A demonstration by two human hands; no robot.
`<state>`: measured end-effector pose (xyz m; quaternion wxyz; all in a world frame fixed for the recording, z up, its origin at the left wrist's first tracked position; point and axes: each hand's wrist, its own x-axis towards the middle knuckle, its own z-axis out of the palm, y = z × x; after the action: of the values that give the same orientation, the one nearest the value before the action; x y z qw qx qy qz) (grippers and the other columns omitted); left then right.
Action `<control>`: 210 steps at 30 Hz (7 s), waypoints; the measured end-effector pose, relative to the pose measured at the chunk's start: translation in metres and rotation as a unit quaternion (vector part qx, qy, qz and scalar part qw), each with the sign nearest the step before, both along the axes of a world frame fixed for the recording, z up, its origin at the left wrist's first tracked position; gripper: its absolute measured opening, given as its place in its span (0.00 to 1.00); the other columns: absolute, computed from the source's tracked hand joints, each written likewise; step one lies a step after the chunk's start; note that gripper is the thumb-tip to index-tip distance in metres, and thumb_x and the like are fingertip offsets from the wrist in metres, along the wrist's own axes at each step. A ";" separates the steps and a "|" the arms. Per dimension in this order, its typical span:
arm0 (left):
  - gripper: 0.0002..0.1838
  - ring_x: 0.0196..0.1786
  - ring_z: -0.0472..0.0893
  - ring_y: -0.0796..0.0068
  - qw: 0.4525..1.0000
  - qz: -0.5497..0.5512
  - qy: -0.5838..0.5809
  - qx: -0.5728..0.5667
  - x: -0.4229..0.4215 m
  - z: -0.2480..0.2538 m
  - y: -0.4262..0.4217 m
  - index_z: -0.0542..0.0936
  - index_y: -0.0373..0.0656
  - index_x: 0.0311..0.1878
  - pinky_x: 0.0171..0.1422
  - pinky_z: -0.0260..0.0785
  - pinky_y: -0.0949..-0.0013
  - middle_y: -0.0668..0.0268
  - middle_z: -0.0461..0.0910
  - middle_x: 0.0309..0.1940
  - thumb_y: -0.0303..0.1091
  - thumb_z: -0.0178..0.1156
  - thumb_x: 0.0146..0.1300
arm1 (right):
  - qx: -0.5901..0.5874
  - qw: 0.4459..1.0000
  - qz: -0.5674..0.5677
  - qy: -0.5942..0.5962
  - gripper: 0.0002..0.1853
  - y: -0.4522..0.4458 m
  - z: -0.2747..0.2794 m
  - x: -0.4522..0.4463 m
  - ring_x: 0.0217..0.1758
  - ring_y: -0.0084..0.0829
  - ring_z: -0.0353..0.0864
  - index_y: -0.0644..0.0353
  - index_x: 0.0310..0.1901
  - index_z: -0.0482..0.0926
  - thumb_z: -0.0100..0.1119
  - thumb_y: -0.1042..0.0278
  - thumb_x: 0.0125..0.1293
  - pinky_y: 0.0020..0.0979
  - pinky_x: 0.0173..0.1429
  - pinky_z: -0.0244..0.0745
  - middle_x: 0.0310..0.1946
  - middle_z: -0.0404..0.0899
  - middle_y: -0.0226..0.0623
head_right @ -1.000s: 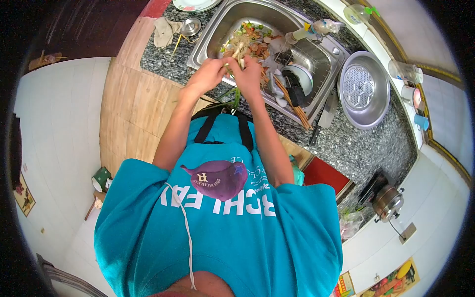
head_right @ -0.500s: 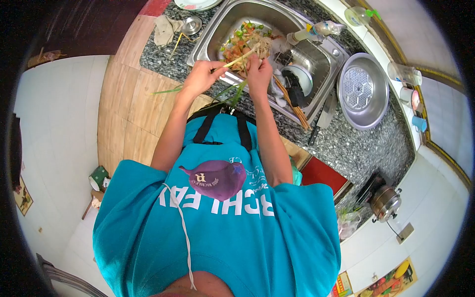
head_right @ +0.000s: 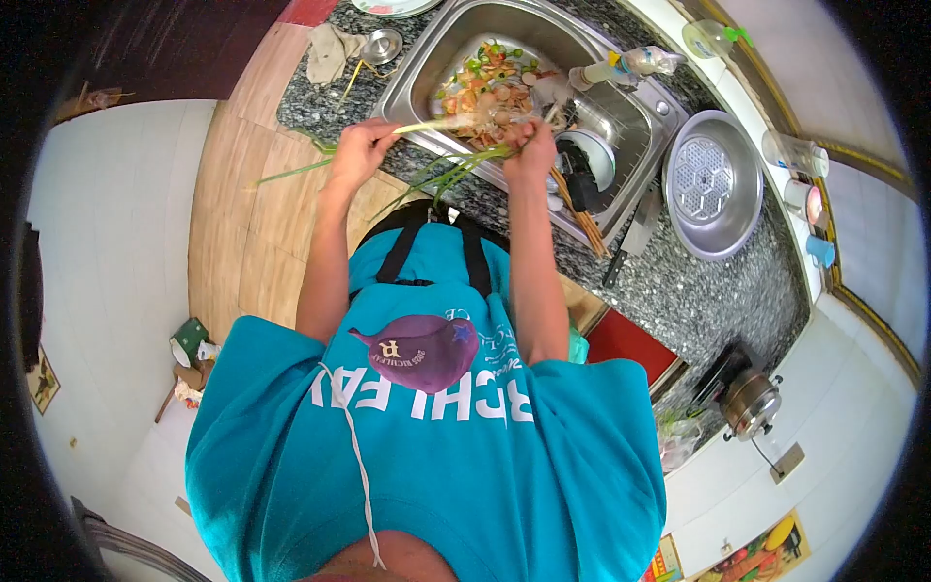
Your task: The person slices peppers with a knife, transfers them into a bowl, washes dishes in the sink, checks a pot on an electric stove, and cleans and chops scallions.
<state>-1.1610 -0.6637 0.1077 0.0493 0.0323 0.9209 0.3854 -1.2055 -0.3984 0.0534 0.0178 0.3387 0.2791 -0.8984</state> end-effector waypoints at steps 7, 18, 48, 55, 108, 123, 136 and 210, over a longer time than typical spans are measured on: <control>0.10 0.32 0.81 0.71 0.990 0.071 -0.080 0.088 0.009 -0.004 -0.005 0.85 0.38 0.45 0.39 0.72 0.67 0.60 0.83 0.32 0.33 0.59 0.70 | 0.208 0.967 0.142 0.027 0.09 -0.013 -0.004 0.000 0.22 0.19 0.63 0.59 0.38 0.74 0.58 0.64 0.72 0.28 0.27 0.59 0.24 0.71 0.26; 0.18 0.21 0.62 0.87 0.922 -0.026 -0.218 0.318 0.001 -0.004 0.025 0.82 0.37 0.40 0.25 0.53 0.77 0.76 0.67 0.18 0.39 0.48 0.78 | 0.201 0.934 0.272 0.118 0.14 -0.046 0.018 0.010 0.22 0.18 0.68 0.60 0.35 0.77 0.60 0.57 0.73 0.23 0.28 0.61 0.23 0.76 0.28; 0.20 0.19 0.59 0.87 0.861 0.005 -0.333 0.384 0.006 -0.008 0.012 0.79 0.41 0.33 0.23 0.50 0.76 0.79 0.64 0.17 0.46 0.53 0.76 | 0.145 0.945 0.261 0.133 0.16 -0.043 0.003 0.011 0.23 0.18 0.64 0.56 0.32 0.70 0.55 0.56 0.76 0.25 0.26 0.58 0.23 0.69 0.27; 0.19 0.17 0.57 0.89 0.850 0.022 -0.344 0.398 0.013 -0.009 -0.005 0.77 0.41 0.32 0.22 0.47 0.78 0.80 0.61 0.15 0.45 0.51 0.77 | 0.017 0.980 0.183 0.071 0.16 -0.015 -0.040 0.001 0.22 0.18 0.59 0.54 0.30 0.70 0.52 0.57 0.77 0.24 0.25 0.53 0.21 0.65 0.24; 0.09 0.32 0.70 0.87 0.723 -0.577 -0.310 0.221 0.202 0.002 0.215 0.77 0.37 0.44 0.35 0.63 0.77 0.73 0.75 0.28 0.33 0.53 0.75 | 0.345 0.847 -0.385 -0.124 0.16 -0.004 0.065 0.372 0.27 0.17 0.72 0.63 0.42 0.81 0.52 0.58 0.77 0.23 0.31 0.69 0.28 0.79 0.27; 0.13 0.45 0.77 0.84 0.556 -0.681 -0.446 0.166 0.470 -0.001 0.293 0.79 0.34 0.54 0.49 0.70 0.74 0.70 0.82 0.41 0.32 0.58 0.73 | 0.462 0.680 -0.481 -0.305 0.23 0.019 0.054 0.648 0.28 0.26 0.81 0.67 0.35 0.82 0.52 0.51 0.76 0.28 0.33 0.73 0.27 0.85 0.36; 0.13 0.51 0.73 0.80 0.596 -0.689 -0.391 0.131 0.420 -0.002 0.313 0.74 0.35 0.56 0.57 0.67 0.73 0.68 0.77 0.47 0.30 0.56 0.72 | 0.085 0.826 -0.554 -0.057 0.24 0.088 0.055 0.606 0.32 0.31 0.82 0.65 0.48 0.75 0.40 0.49 0.80 0.31 0.38 0.80 0.32 0.81 0.38; 0.17 0.22 0.59 0.91 0.502 -0.790 -0.350 0.027 0.714 -0.004 0.570 0.77 0.43 0.37 0.23 0.51 0.79 0.81 0.63 0.21 0.45 0.53 0.76 | 0.459 0.526 -0.502 -0.510 0.08 0.131 0.044 0.930 0.35 0.64 0.77 0.61 0.41 0.66 0.53 0.68 0.73 0.54 0.34 0.69 0.28 0.77 0.59</control>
<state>-0.4470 -0.0937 0.1039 0.6509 0.6101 0.4097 0.1906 -0.2759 -0.2675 0.0974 -0.4551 0.7846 0.3801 -0.1811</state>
